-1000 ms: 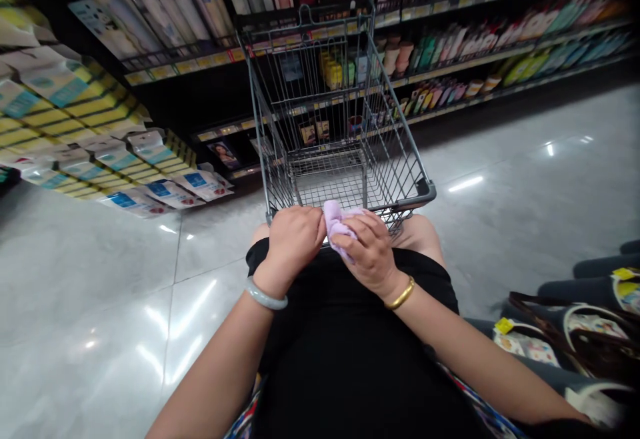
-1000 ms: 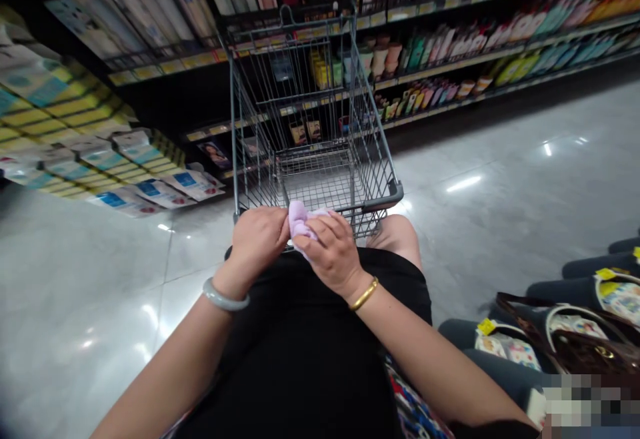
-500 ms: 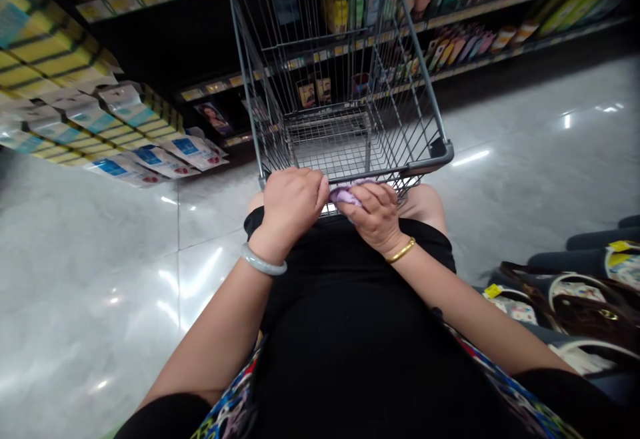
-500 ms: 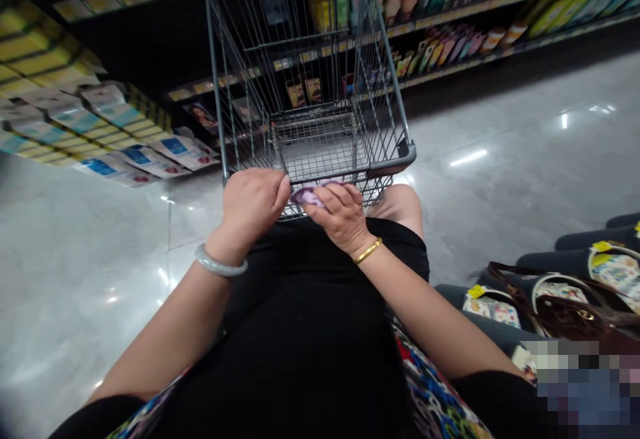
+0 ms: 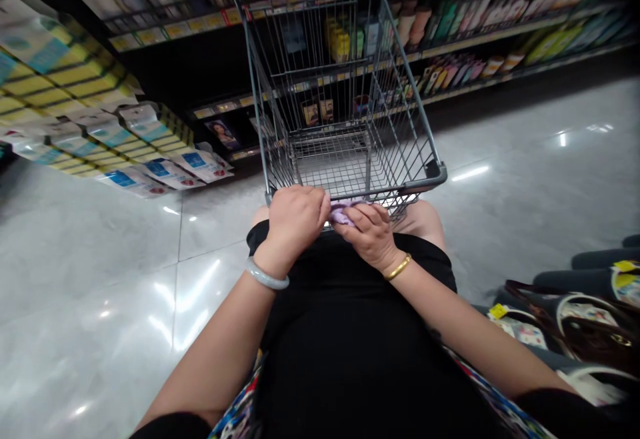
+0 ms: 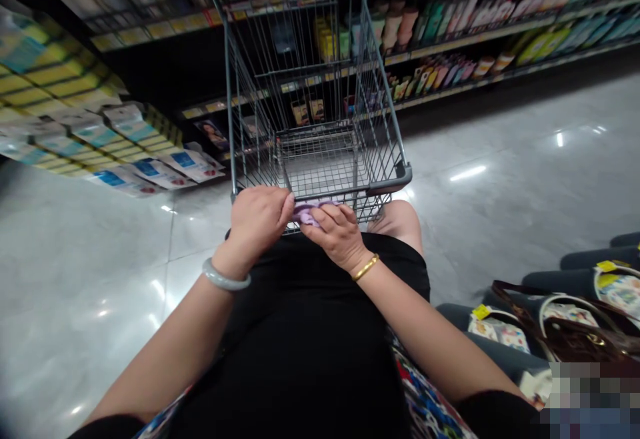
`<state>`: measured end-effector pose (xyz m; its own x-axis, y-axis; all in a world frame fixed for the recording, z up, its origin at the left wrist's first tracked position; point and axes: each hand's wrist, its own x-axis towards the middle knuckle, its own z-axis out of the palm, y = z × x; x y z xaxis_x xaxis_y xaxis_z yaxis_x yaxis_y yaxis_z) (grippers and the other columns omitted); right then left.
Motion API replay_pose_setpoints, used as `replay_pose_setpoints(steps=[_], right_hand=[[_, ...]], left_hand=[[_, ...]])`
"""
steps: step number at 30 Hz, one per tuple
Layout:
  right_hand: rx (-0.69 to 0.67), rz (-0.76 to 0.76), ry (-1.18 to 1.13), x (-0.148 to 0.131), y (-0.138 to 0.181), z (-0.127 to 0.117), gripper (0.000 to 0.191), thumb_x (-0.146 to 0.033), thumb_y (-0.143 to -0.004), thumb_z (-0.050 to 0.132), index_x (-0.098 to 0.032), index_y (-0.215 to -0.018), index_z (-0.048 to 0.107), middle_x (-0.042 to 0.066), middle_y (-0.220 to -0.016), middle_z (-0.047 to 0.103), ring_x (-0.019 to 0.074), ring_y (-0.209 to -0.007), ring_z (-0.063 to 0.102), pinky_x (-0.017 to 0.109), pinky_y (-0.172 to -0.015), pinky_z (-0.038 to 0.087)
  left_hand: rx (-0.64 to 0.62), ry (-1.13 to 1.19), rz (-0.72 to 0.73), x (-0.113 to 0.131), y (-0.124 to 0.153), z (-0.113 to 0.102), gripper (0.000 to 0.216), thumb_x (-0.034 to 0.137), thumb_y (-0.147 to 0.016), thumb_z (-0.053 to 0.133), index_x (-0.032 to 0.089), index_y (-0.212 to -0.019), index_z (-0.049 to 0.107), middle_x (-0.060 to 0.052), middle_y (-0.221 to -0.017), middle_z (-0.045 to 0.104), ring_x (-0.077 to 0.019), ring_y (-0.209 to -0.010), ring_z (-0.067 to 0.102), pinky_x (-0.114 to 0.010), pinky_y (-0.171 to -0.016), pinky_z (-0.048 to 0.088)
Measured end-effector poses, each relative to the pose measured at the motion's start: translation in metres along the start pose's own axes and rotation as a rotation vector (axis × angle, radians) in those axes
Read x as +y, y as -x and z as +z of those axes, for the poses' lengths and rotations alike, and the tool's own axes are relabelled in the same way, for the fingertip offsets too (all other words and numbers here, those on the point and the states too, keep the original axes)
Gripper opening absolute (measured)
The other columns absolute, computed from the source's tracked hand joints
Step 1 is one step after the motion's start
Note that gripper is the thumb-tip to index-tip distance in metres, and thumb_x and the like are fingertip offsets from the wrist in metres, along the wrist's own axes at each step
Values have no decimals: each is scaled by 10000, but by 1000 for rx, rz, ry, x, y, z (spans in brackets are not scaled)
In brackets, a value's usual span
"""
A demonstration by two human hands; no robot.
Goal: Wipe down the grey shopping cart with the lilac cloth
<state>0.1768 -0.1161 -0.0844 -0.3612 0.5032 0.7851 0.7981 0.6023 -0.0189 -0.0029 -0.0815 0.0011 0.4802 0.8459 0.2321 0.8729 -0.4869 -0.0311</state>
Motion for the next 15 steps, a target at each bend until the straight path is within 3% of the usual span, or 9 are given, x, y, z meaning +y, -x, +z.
replay_pose_setpoints(steps=[6, 15], right_hand=[[125, 110, 14, 9, -32, -28, 301, -202, -809, 734, -355, -1055, 651, -3, -1142, 649, 196, -1150, 518, 377, -1000, 402], [-7, 100, -11, 6, -21, -27, 238, -184, -820, 704, -340, -994, 662, -18, -1078, 673, 194, -1101, 546, 397, -1003, 374]], left_hand=[[-1, 29, -11, -1, 0, 0, 459, 384, -1006, 289, 180, -767, 624, -73, -749, 651, -211, -721, 575, -347, -680, 324], [-4, 40, -12, -1, 1, -1, 448, 386, -1005, 298, 179, -769, 618, -64, -745, 648, -202, -735, 582, -345, -700, 342]])
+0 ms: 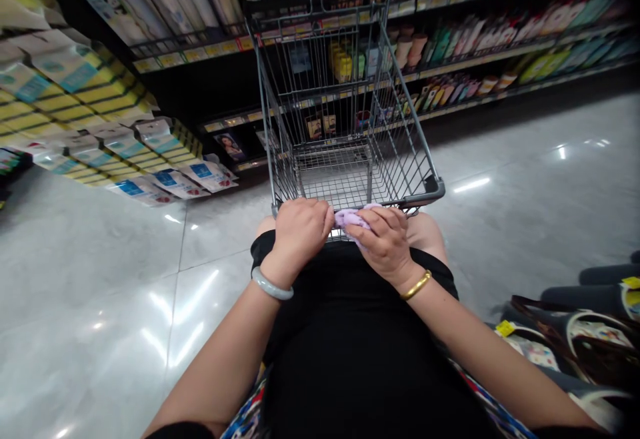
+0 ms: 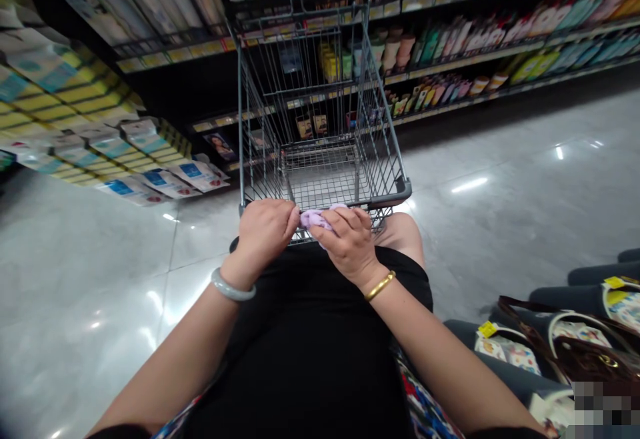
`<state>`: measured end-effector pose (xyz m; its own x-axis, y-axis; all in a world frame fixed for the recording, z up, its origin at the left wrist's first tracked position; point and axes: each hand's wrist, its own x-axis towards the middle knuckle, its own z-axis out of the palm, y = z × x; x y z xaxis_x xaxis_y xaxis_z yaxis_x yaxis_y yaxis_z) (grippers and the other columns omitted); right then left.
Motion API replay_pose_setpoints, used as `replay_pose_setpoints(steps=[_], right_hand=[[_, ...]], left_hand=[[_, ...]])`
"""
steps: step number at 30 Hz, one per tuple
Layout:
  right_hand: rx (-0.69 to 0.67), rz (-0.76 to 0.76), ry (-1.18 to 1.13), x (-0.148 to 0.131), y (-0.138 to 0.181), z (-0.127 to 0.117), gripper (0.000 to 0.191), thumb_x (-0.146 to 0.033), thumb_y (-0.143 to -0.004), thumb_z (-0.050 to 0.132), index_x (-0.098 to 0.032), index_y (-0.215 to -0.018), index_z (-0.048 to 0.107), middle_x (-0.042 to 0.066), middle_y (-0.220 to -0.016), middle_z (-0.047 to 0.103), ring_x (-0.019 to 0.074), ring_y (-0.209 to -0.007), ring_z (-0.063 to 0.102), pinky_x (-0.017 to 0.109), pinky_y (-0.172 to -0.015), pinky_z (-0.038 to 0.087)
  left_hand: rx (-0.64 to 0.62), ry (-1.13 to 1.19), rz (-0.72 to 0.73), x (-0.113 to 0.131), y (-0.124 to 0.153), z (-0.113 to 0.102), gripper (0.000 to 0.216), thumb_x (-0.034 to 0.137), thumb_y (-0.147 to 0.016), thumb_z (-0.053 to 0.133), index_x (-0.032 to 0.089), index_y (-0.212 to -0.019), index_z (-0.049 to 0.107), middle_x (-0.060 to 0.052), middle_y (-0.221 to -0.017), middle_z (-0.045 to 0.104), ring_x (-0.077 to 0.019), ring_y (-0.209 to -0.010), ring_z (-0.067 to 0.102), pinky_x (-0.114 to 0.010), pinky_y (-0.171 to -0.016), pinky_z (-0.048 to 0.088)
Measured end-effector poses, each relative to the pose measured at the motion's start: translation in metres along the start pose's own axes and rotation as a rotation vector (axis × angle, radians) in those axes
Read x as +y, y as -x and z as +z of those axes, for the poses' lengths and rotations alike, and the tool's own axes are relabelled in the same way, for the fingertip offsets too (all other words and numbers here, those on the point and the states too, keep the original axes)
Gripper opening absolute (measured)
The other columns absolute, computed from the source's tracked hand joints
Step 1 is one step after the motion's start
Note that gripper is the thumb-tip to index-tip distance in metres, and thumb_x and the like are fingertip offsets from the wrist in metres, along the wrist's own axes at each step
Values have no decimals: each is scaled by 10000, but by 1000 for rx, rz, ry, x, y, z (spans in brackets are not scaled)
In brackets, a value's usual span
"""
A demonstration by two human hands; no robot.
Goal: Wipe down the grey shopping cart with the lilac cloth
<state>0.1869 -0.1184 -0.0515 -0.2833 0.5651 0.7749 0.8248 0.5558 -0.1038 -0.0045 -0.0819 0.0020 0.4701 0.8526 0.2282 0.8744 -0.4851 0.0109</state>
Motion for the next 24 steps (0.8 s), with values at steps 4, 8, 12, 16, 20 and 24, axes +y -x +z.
replay_pose_setpoints(steps=[4, 8, 12, 16, 20, 24], right_hand=[[13, 117, -53, -5, -21, -8, 224, -193, -828, 684, -331, -1004, 667, 14, -1131, 640, 216, -1139, 532, 395, -994, 397], [-4, 111, -29, -2, -27, -3, 233, -206, -831, 678, -315, -1035, 660, 33, -1139, 635, 228, -1130, 542, 411, -992, 401], [11, 45, -35, 1, -17, 1, 217, -192, -817, 690, -302, -1001, 656, 33, -1108, 645, 221, -1124, 556, 408, -988, 406], [-57, 105, -73, 7, -25, -6, 248, -196, -803, 681, -283, -1033, 648, 48, -1133, 633, 239, -1122, 543, 419, -980, 408], [-79, 200, -31, 4, -33, -11, 280, -182, -794, 669, -265, -1061, 647, 66, -1153, 619, 259, -1122, 526, 438, -980, 404], [-87, 77, -60, -9, -23, -8, 254, -181, -811, 671, -304, -1032, 659, 39, -1132, 638, 243, -1121, 532, 433, -993, 388]], left_hand=[[-6, 5, -3, 0, -1, 0, 456, 392, -1002, 302, 178, -760, 623, -71, -739, 650, -204, -713, 579, -342, -678, 337], [-6, -8, -1, 0, 0, -1, 425, 378, -992, 329, 179, -760, 625, -74, -739, 653, -210, -709, 583, -344, -663, 330], [-19, -11, 2, -1, 0, 0, 417, 389, -991, 331, 183, -775, 622, -74, -749, 656, -216, -727, 591, -347, -664, 325], [-9, -16, -6, 0, 0, 0, 427, 392, -998, 315, 188, -767, 611, -63, -744, 653, -211, -720, 588, -350, -663, 314], [10, -17, -9, 1, 0, 0, 437, 368, -1005, 302, 187, -742, 600, -55, -727, 646, -204, -710, 583, -351, -667, 315], [17, -1, -3, 0, 1, 0, 407, 355, -997, 334, 184, -754, 613, -63, -724, 649, -203, -707, 584, -351, -663, 316]])
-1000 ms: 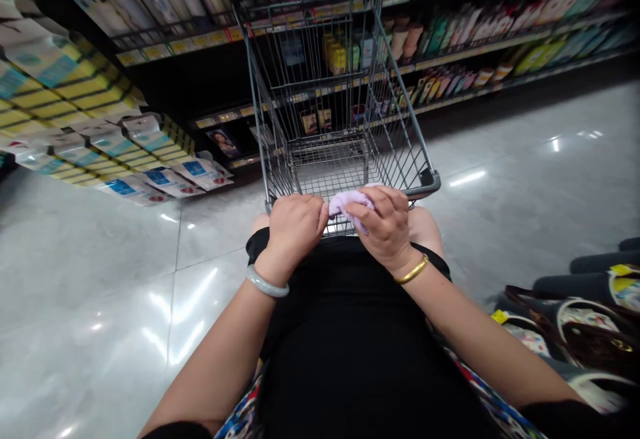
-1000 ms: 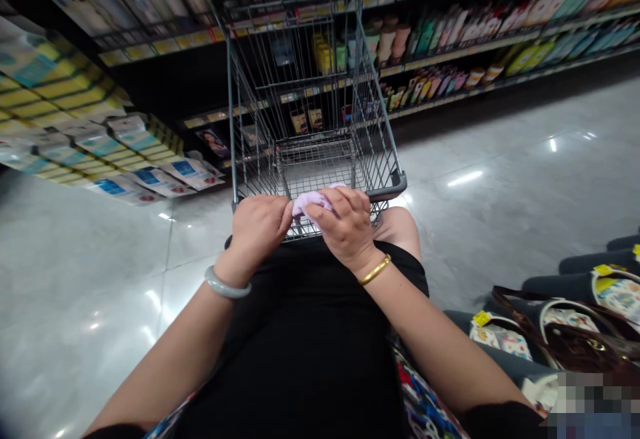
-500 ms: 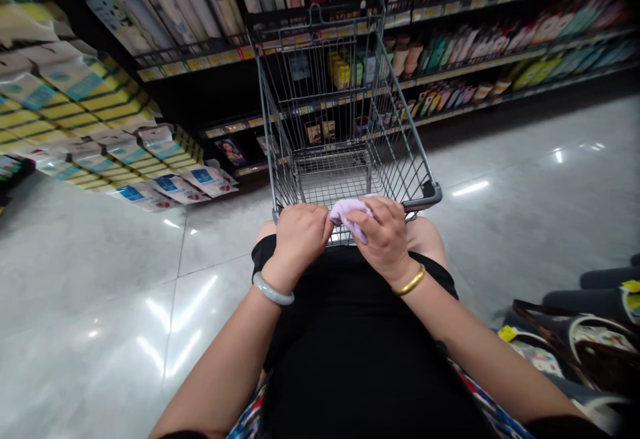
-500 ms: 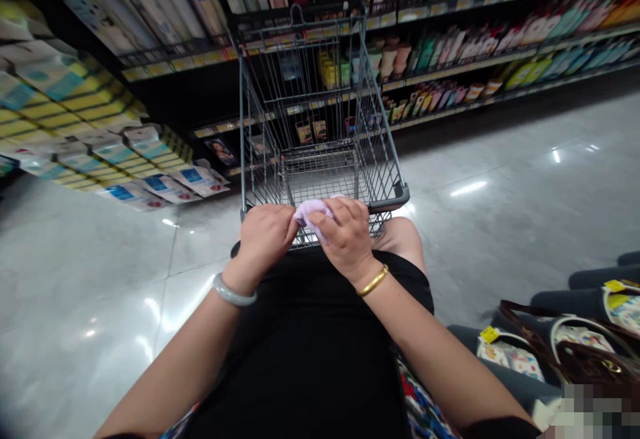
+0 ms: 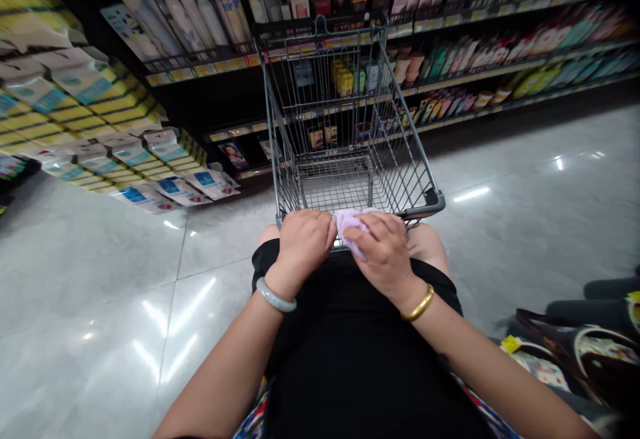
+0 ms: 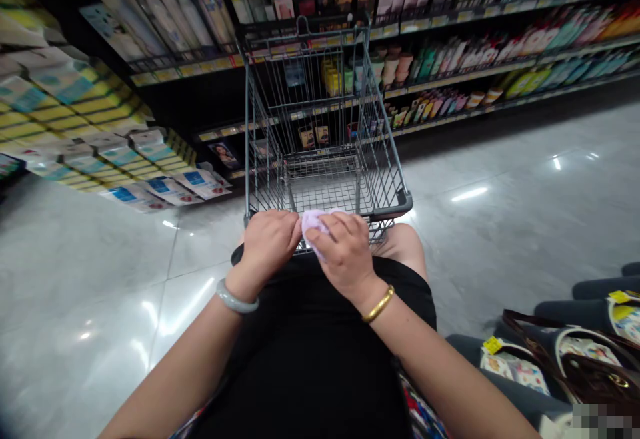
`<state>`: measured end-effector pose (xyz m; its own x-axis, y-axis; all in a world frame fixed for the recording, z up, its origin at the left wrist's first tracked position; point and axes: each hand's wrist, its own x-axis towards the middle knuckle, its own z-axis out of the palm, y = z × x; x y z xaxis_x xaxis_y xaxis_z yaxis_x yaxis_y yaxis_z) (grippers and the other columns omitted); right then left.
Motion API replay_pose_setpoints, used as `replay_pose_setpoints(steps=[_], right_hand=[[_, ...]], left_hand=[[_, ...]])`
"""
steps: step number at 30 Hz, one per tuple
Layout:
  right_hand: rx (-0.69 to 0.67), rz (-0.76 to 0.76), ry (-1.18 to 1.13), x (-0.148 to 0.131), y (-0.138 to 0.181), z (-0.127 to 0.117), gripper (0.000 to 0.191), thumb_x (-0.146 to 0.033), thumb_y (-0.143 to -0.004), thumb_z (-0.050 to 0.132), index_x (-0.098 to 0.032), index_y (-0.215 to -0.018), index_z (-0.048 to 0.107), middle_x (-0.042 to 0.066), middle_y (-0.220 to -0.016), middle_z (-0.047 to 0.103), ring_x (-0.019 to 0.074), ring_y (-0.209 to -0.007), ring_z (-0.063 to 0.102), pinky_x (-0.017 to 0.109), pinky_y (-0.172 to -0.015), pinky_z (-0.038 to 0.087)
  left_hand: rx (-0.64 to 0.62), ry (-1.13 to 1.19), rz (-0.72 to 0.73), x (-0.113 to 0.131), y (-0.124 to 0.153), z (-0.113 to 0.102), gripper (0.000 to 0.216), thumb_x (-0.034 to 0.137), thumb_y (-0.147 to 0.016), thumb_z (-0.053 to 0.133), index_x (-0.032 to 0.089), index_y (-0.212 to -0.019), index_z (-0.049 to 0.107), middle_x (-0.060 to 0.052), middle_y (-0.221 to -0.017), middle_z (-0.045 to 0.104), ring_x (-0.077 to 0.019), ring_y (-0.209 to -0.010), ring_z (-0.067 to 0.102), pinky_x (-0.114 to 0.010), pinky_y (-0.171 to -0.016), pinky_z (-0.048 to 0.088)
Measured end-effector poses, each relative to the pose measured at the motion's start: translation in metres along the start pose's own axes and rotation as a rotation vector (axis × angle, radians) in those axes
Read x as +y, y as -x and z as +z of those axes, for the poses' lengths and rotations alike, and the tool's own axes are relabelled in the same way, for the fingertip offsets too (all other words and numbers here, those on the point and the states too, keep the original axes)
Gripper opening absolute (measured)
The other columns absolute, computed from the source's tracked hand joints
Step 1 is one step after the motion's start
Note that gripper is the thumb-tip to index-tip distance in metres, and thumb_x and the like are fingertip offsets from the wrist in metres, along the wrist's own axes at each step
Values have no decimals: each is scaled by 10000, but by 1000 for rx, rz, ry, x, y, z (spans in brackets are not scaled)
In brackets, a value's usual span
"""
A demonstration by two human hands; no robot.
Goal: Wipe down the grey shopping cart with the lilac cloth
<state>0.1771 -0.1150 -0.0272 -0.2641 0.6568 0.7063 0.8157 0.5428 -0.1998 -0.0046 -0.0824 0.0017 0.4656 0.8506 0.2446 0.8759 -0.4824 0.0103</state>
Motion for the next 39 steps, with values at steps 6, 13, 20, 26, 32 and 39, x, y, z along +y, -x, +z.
replay_pose_setpoints(steps=[6, 13, 20, 26, 32, 39], right_hand=[[38, 67, 48, 15, 4, -2, 256, -176, -798, 674, -287, -1028, 656, 49, -1130, 631, 252, -1114, 540, 431, -972, 409], [-12, -1, 8, -1, 6, 2, 251, -181, -815, 674, -319, -1024, 661, 18, -1129, 648, 235, -1118, 537, 426, -997, 384], [47, 163, 90, 19, 4, -5, 268, -166, -776, 666, -253, -1030, 652, 72, -1121, 617, 264, -1109, 528, 437, -962, 408], [-54, -24, 3, 4, 1, 0, 257, -195, -804, 665, -313, -1032, 657, 25, -1134, 637, 239, -1122, 527, 426, -988, 377], [29, 185, 127, 27, 3, -7, 299, -199, -751, 693, -239, -1042, 638, 84, -1102, 610, 276, -1084, 533, 443, -947, 420], [-23, 2, 39, 3, 6, 2, 284, -192, -792, 674, -299, -1054, 649, 50, -1157, 620, 257, -1138, 523, 451, -1004, 390]], left_hand=[[-1, 4, -1, 0, 0, -1, 414, 358, -997, 329, 184, -755, 616, -63, -730, 651, -206, -719, 585, -346, -667, 322], [3, -10, -2, 0, -1, 0, 410, 350, -994, 335, 190, -732, 606, -59, -717, 649, -207, -700, 584, -351, -662, 320], [-7, 1, -2, 1, -3, -1, 422, 351, -995, 326, 180, -742, 617, -67, -716, 652, -209, -709, 593, -352, -656, 320], [-1, -4, -6, 3, -3, 0, 397, 341, -988, 345, 181, -746, 617, -75, -715, 654, -214, -712, 601, -363, -652, 314], [5, 15, -11, 7, -3, 0, 420, 347, -997, 319, 181, -749, 614, -71, -727, 654, -218, -729, 600, -366, -670, 321], [18, 25, -9, 8, -3, 2, 375, 341, -991, 354, 183, -770, 613, -73, -738, 654, -221, -732, 595, -371, -664, 309]])
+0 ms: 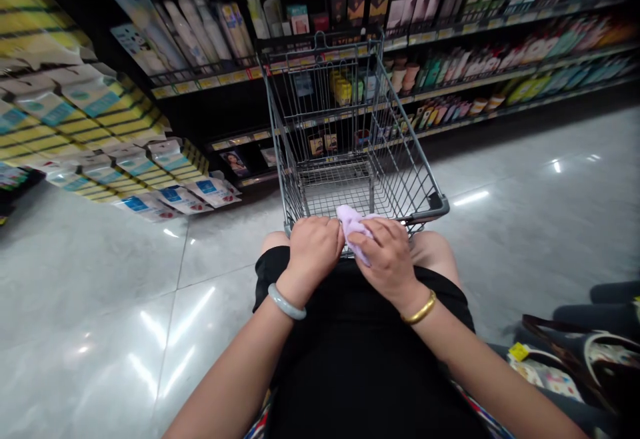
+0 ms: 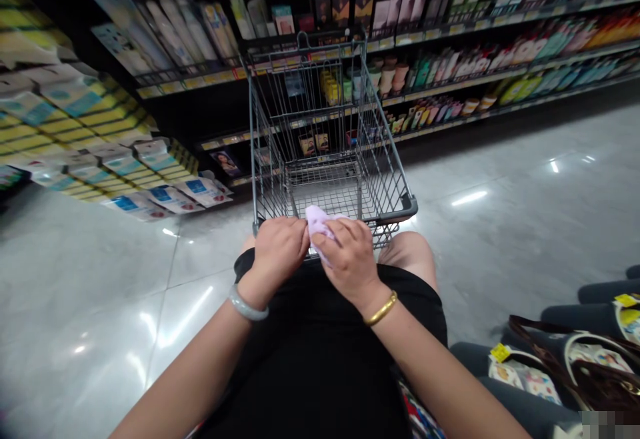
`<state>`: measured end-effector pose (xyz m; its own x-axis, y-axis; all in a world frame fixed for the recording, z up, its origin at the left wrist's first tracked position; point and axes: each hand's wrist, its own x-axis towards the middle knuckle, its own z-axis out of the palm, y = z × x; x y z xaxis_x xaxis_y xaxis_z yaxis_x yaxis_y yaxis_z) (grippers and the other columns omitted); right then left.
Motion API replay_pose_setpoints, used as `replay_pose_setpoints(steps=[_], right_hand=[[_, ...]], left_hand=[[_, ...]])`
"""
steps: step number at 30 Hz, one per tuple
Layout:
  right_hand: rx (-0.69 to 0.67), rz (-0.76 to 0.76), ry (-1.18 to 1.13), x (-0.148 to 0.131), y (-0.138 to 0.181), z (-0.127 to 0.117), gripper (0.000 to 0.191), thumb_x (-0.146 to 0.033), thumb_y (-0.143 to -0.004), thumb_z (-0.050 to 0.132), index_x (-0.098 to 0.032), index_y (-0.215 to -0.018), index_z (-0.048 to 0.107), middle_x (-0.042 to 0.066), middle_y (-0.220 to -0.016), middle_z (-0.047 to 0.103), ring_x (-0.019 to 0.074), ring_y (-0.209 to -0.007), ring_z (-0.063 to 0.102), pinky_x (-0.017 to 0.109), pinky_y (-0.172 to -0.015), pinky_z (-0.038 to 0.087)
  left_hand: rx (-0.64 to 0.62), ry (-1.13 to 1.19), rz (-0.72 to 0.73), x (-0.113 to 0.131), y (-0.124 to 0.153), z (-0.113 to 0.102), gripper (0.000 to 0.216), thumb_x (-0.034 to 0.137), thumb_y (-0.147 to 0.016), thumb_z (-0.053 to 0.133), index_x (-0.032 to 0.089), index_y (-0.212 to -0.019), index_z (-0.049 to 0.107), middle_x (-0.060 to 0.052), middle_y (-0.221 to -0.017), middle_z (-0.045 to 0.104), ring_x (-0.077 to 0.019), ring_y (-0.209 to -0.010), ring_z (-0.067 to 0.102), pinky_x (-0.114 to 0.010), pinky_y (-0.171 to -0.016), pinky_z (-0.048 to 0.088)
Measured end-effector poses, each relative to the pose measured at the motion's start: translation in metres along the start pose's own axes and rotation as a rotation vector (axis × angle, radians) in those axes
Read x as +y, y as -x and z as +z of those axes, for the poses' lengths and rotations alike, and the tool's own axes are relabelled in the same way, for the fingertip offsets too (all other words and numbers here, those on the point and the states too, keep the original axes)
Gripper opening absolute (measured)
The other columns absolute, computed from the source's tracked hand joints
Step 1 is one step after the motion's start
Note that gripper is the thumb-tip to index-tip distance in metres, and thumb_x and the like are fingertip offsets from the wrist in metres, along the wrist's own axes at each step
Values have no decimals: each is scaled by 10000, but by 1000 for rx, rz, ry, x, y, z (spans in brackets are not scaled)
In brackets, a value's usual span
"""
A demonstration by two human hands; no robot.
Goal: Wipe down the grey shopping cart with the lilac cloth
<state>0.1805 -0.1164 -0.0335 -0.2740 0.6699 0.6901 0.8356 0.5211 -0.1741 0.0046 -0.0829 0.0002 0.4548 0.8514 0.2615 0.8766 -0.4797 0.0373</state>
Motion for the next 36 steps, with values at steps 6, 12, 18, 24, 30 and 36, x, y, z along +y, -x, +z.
replay_pose_setpoints(steps=[6, 12, 18, 24, 30, 36], right_hand=[[83, 174, 121, 31, 5, -9, 273, -188, -748, 698, -236, -1012, 645, 87, -1106, 612, 280, -1102, 545, 453, -961, 435], [56, 72, 33, 7, 1, 5, 293, -158, -772, 670, -274, -1039, 642, 58, -1139, 626, 261, -1133, 543, 453, -1007, 417], [106, 80, 145, 49, 7, -2, 219, -193, -781, 678, -251, -987, 630, 74, -1099, 623, 269, -1114, 553, 440, -975, 441], [45, 191, 143, 35, 1, -10, 279, -204, -764, 680, -243, -1035, 626, 87, -1113, 608, 292, -1124, 532, 463, -973, 435], [-20, 89, 84, 27, -1, -8, 284, -168, -787, 646, -253, -1056, 619, 78, -1146, 613, 280, -1157, 517, 467, -1011, 413], [87, 212, 137, 79, 5, -9, 254, -216, -760, 664, -246, -1009, 622, 73, -1096, 605, 276, -1112, 533, 454, -982, 442]], left_hand=[[17, 2, -9, 3, 0, 2, 411, 358, -1002, 319, 183, -763, 604, -66, -740, 649, -228, -744, 594, -375, -672, 315], [22, 10, -23, 13, -9, 6, 358, 329, -991, 354, 183, -792, 613, -64, -759, 663, -241, -747, 607, -380, -672, 339], [-14, 72, 12, 19, -15, 4, 352, 338, -1009, 327, 168, -933, 626, -69, -841, 682, -230, -803, 617, -376, -734, 400], [83, 52, 28, 4, -8, -10, 257, 259, -986, 390, 185, -959, 635, -61, -937, 691, -225, -926, 601, -468, -1015, 353], [67, 89, 89, -31, 1, -1, 354, 330, -997, 372, 207, -749, 592, -4, -758, 642, -183, -847, 581, -500, -1147, 261], [151, 85, 70, -18, -1, 16, 349, 318, -996, 359, 198, -754, 580, -23, -731, 587, -194, -791, 529, -554, -1148, 256]])
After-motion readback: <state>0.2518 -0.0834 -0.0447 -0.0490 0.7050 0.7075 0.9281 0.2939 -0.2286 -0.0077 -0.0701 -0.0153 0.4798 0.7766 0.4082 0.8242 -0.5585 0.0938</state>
